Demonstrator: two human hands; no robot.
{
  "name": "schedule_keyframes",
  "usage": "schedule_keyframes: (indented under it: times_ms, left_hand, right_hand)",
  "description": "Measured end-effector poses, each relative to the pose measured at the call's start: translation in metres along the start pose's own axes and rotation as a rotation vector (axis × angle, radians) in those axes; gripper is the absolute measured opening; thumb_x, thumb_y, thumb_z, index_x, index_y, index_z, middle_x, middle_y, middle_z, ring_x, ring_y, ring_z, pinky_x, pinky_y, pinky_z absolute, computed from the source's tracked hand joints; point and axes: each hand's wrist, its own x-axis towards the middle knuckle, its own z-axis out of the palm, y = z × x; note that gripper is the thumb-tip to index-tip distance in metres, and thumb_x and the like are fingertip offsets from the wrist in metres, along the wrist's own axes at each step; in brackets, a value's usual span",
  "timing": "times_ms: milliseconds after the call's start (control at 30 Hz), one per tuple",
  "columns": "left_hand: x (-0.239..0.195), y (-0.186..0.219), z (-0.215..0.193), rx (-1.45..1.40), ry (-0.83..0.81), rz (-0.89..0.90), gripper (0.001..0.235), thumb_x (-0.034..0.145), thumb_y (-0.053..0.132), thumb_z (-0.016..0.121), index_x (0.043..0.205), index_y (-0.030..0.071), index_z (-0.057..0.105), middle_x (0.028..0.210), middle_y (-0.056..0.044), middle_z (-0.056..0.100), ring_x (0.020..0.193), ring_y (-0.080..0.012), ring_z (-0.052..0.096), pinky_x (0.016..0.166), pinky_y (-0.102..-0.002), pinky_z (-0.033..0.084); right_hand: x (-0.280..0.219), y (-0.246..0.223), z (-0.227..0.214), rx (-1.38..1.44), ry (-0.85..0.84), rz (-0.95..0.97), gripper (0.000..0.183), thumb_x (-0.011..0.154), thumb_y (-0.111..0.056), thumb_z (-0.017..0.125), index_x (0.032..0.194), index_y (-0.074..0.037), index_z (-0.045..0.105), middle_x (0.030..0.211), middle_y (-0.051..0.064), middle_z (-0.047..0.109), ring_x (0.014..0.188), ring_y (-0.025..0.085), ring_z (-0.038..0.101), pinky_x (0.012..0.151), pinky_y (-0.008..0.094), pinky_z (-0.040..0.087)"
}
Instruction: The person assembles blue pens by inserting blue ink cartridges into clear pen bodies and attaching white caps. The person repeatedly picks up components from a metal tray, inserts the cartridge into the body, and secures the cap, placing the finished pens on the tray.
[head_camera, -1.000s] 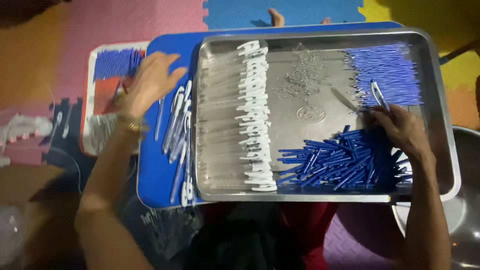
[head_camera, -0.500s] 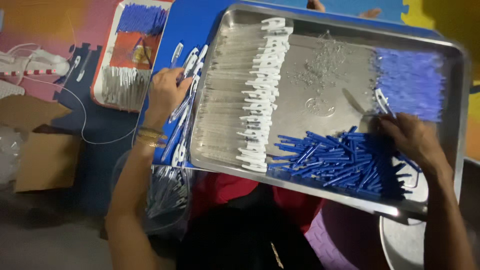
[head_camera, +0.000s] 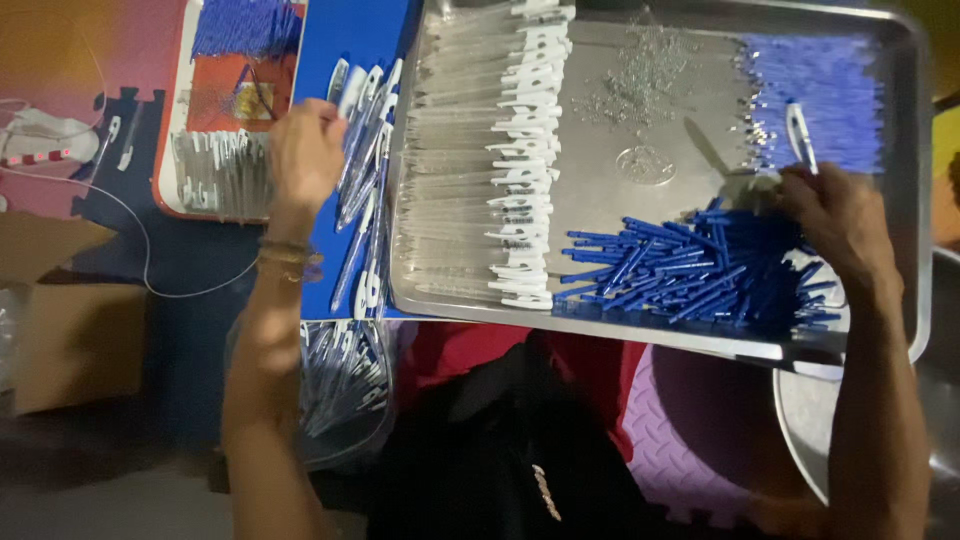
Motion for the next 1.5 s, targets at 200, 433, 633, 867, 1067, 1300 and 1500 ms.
schedule_keyframes:
  times_ms: [200,433,633,867,1067,1300,1500]
  left_hand:
    - [-0.054,0.127,-0.085,-0.792,0.042,0.117,0.033,0.119,0.028,0.049,0.136,0.001,0.057,0.117,-0.012,0.077,0.11,-0.0238,0.079,0.09,-0.034,0.069]
    - [-0.083,0.225,-0.014,-1.509,-0.453,-0.023,0.037,0.111,0.014,0.071,0.147,0.009,0.066,0.116,-0.006,0.075,0.093,-0.017,0.08,0.081,-0.03,0.073]
    - [-0.097,0.264,0.014,-1.742,-0.64,-0.051,0.035,0.109,0.016,0.075,0.141,0.004,0.07,0.123,-0.011,0.077,0.1,-0.0225,0.084,0.081,-0.037,0.076]
    - [-0.097,0.28,0.034,-1.778,-0.733,-0.083,0.041,0.108,0.01,0.075,0.147,0.0,0.067,0.132,-0.016,0.077,0.099,-0.0246,0.083,0.084,-0.041,0.076]
    - [-0.1,0.29,0.039,-1.735,-0.778,-0.058,0.045,0.109,0.01,0.073,0.151,-0.002,0.064,0.128,-0.016,0.078,0.099,-0.0239,0.083,0.085,-0.04,0.076]
    - [-0.114,0.292,0.056,-1.783,-0.718,-0.053,0.043,0.106,0.003,0.076,0.147,-0.004,0.066,0.124,-0.018,0.079,0.099,-0.0293,0.084,0.084,-0.045,0.075]
    - [-0.115,0.302,0.034,-1.786,-0.741,-0.05,0.044,0.104,0.0,0.078,0.147,-0.003,0.067,0.121,-0.017,0.081,0.097,-0.0254,0.084,0.082,-0.042,0.075]
  right_hand:
    - [-0.033,-0.013,0.03,0.418,0.344,-0.317,0.044,0.138,-0.027,0.043,0.129,0.006,0.072,0.117,0.019,0.072,0.11,0.027,0.073,0.101,0.039,0.059]
    - [-0.087,-0.117,0.07,1.311,0.261,-0.296,0.05,0.107,-0.07,0.056,0.107,-0.02,0.06,0.087,0.009,0.066,0.06,0.015,0.062,0.047,0.027,0.048]
    - [-0.104,-0.144,0.089,1.392,0.182,-0.427,0.024,0.11,-0.014,0.071,0.111,-0.005,0.05,0.11,0.027,0.072,0.084,0.027,0.078,0.076,0.035,0.071]
    - [-0.101,-0.127,0.095,1.224,0.323,-0.555,0.026,0.107,-0.007,0.077,0.114,0.007,0.055,0.108,0.032,0.075,0.09,0.03,0.079,0.082,0.041,0.069]
    - [-0.101,-0.119,0.091,1.097,0.388,-0.592,0.024,0.109,-0.002,0.076,0.113,0.008,0.056,0.106,0.032,0.077,0.087,0.028,0.079,0.084,0.041,0.066]
    - [-0.115,-0.128,0.087,1.106,0.378,-0.629,0.023,0.11,-0.003,0.075,0.114,0.005,0.054,0.109,0.03,0.077,0.101,0.032,0.08,0.092,0.042,0.066]
    - [-0.116,-0.119,0.096,1.1,0.431,-0.597,0.022,0.111,-0.003,0.074,0.113,0.003,0.053,0.105,0.025,0.077,0.099,0.028,0.08,0.09,0.039,0.066]
